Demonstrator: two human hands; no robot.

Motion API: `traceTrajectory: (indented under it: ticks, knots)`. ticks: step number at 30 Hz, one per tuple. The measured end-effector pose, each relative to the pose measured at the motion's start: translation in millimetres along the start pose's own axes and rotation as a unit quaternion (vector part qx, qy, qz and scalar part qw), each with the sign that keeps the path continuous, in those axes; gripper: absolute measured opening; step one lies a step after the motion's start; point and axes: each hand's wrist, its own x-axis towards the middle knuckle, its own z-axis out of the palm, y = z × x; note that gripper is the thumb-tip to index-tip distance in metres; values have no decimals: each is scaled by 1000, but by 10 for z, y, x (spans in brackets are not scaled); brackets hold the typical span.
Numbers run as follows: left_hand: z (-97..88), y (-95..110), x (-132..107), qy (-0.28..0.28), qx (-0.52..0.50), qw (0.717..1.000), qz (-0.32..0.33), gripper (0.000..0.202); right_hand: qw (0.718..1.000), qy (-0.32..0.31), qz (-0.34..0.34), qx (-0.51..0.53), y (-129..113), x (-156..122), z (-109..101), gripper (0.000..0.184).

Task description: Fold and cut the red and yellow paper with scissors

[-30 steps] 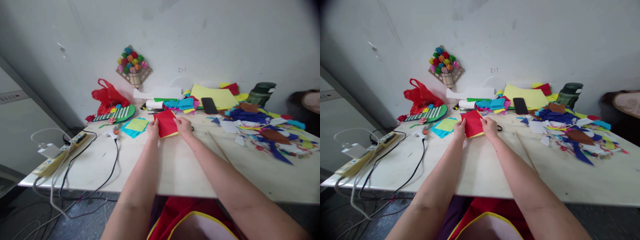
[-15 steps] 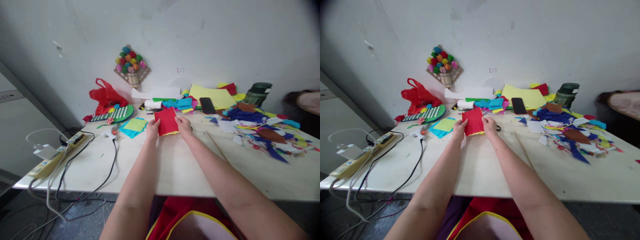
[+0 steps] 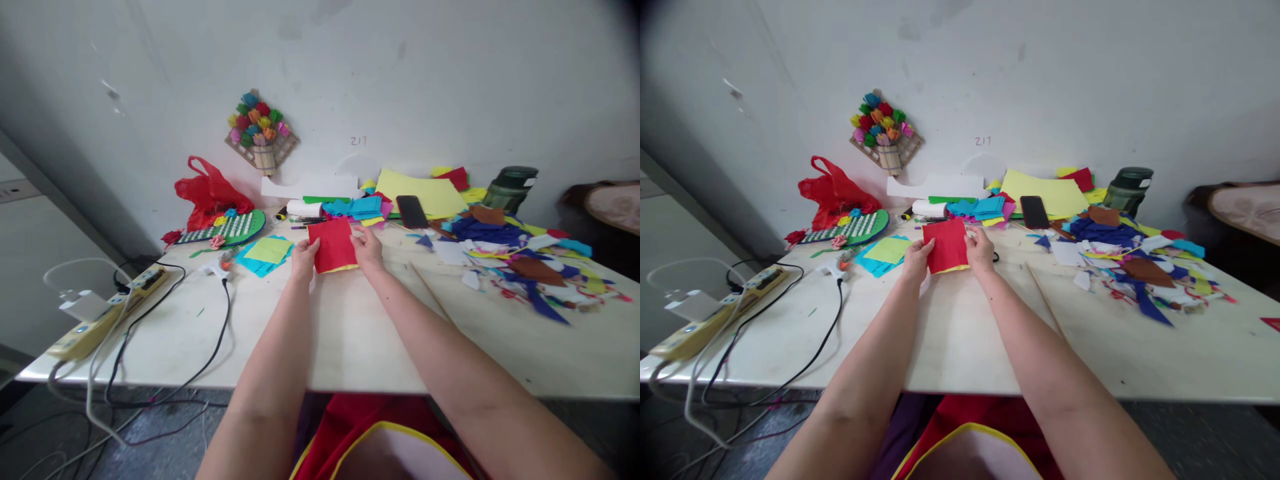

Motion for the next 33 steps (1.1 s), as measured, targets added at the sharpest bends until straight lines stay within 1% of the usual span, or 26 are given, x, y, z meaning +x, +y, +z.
traceTrajectory:
  ticks: [6,10,16,21,26,30,33]
  knots:
    - [15,13,-15,2,6,1000,-4,35,1000,2,3,8,0,5,-2,29]
    - [9,14,-16,-1,5,1000,0,36,999,-5,23,30,23,19,13,25]
    - [3,12,-14,4,15,1000,1,36,997,0,44,56,57,42,30,24]
    - [22,24,-32,-1,17,1000,1,36,998,-2,48,50,35,41,27,24]
    - [22,27,-37,-7,20,1000,-1,37,996,-37,70,42,4,29,22,25]
    - [-1,15,-24,12,59,998,-16,37,997,-9,63,40,24,40,22,26]
    - [-15,-12,-15,7,63,997,-36,36,997,9,60,47,67,54,27,25]
